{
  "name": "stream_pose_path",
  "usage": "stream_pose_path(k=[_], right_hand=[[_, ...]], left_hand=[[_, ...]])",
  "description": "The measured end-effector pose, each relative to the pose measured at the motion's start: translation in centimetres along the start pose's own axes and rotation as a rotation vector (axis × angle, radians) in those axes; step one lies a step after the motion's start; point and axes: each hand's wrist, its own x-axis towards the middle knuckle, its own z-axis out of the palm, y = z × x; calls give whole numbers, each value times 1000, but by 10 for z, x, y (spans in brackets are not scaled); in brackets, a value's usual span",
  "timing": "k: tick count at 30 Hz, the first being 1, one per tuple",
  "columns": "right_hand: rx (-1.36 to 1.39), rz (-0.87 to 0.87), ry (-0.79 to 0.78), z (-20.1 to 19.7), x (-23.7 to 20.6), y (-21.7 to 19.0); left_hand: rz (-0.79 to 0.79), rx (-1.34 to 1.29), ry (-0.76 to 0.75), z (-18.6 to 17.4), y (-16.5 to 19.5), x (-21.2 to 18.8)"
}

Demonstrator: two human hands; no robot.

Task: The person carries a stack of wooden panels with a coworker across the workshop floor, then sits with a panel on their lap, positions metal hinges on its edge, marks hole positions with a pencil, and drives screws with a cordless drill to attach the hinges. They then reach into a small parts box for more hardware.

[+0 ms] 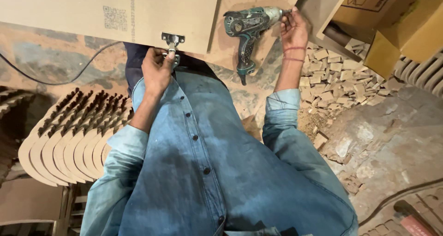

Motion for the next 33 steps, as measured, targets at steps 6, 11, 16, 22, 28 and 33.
stream_pose_path(k=[6,11,16,22,28,33], right_hand=[[-367,-188,159,38,-66,7],[-810,-346,-4,76,-138,60],[-1235,-523,85,101,-144,94],[-919,-713,17,98,-136,103],[-747,-631,-72,77,-174,80],[-1244,-1176,-188,73,-232,48]], left_hand=[[35,-91,-3,2,-2,-2],[42,-203,-6,2,-10,0],[-9,-125,31,-3,-11,5],[-77,-168,-8,-13,-1,7],[-89,-186,-10,-14,0,6],[-58,-148,16,-14,-3,6]])
